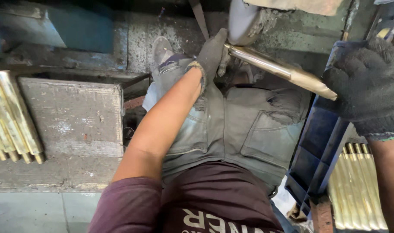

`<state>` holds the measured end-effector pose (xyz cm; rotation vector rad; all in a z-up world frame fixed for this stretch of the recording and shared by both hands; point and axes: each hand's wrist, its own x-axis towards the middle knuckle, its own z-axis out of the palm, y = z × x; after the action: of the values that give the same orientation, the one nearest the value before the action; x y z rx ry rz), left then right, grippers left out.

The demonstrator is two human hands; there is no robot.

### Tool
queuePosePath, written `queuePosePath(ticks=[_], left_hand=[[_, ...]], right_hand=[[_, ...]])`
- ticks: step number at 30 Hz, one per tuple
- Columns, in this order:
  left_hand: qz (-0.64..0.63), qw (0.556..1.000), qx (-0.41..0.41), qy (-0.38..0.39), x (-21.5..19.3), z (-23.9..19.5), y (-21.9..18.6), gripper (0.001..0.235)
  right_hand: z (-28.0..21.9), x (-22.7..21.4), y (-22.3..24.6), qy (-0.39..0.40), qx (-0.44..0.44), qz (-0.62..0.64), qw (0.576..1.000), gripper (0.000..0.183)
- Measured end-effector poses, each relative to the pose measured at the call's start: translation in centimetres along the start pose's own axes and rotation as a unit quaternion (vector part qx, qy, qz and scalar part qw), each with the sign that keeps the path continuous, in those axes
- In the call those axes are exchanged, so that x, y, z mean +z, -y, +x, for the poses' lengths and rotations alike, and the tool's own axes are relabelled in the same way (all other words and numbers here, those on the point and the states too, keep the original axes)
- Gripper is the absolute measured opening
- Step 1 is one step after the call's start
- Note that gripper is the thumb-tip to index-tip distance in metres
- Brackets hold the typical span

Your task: The person uses a grinding and polishing machine to smooth the surface of L-shaped and straight metal rods. The person holds each part against the rotating polishing wheel with gloved hands, turning the piece to ensure all sides are processed before placing it into a blue plastic crate.

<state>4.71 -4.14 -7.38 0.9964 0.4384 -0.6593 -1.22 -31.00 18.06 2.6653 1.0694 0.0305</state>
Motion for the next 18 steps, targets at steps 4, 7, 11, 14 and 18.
queuePosePath(ticks=[4,7,11,14,18], left_hand=[[-0.019,1.0,0.022,-0.008,0.2,0.0,0.1,0.053],[-0.039,0.999,0.023,-0.008,0.0,0.3,0.4,0.054],[-0.063,0.998,-0.015,-0.022,-0.8,1.4,1.5,0.053],[-0.099,0.995,-0.004,-0.009,-0.9,1.8,1.9,0.049],[-0.114,0.993,-0.011,-0.02,-0.9,2.1,2.2,0.046]], right_hand=[[0.7,0.3,0.6,0.039,0.055,0.051,0.996,0.032],[-0.3,1.4,0.5,0.052,0.095,0.16,0.981,0.027],[-1.4,2.0,1.8,0.094,0.188,0.215,0.954,0.018],[-1.4,1.4,3.2,0.137,0.3,0.272,0.904,0.024],[-1.1,0.6,4.5,0.154,0.391,0.313,0.851,0.03]])
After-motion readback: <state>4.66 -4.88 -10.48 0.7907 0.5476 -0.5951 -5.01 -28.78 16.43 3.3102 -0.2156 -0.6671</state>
